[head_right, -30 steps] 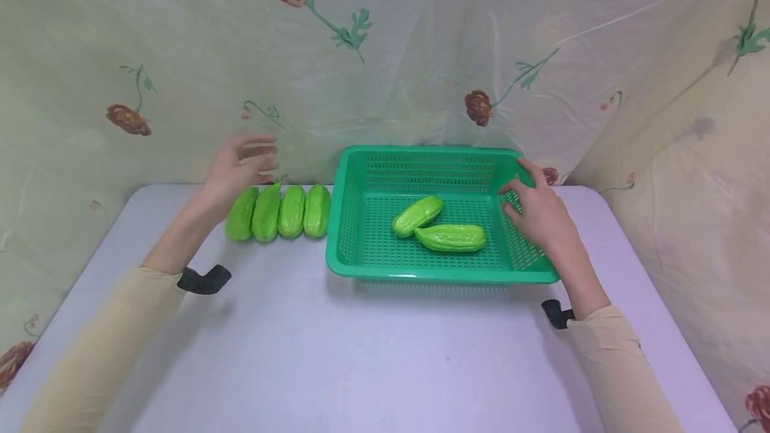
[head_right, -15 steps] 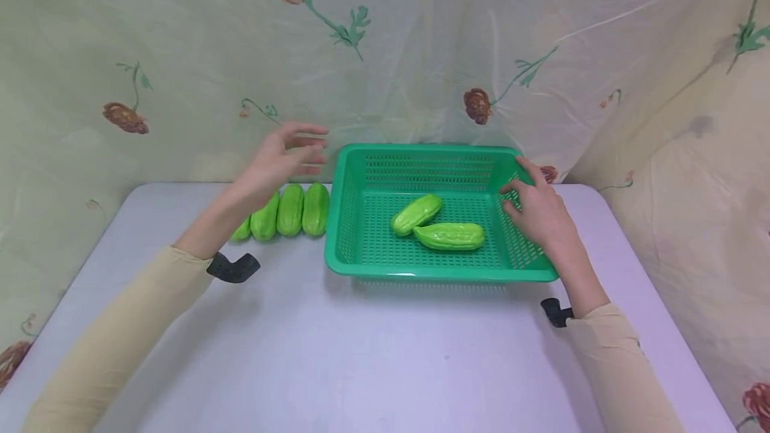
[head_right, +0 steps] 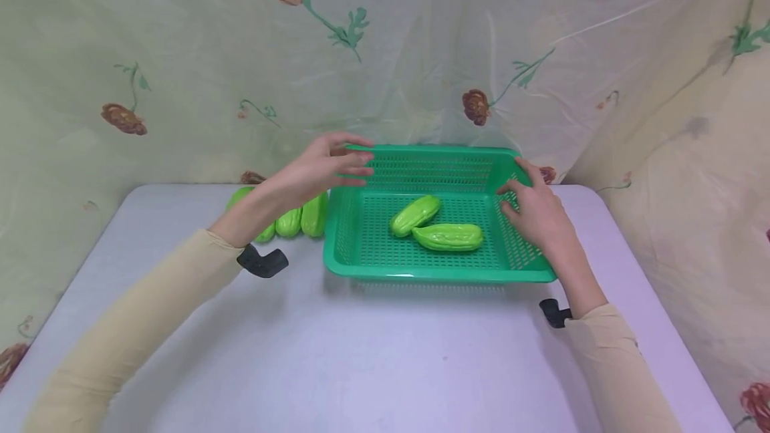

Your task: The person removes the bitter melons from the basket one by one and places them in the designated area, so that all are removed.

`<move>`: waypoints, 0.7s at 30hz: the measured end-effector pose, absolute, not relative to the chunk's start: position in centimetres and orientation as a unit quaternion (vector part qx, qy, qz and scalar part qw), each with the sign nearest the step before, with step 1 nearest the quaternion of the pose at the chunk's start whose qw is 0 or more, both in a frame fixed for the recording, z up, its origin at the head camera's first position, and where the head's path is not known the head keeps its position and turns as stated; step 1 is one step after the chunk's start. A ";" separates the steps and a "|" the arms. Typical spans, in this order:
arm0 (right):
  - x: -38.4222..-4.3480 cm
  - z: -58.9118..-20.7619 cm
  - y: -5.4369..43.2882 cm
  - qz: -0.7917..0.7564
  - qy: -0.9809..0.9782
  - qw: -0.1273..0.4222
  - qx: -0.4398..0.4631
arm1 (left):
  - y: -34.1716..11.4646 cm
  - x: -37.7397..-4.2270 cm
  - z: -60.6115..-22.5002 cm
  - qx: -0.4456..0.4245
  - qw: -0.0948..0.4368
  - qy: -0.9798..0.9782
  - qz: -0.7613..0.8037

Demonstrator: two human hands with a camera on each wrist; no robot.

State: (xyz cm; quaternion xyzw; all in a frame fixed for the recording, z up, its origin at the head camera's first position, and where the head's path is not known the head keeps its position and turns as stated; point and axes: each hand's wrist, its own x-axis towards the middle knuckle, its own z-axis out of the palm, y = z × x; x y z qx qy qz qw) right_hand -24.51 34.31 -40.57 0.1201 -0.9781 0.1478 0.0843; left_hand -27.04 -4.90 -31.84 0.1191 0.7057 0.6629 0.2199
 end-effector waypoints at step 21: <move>-24.7 -40.7 34.3 0.142 -0.979 0.087 0.118 | 0.0 -29.4 -32.4 0.041 0.266 0.642 0.718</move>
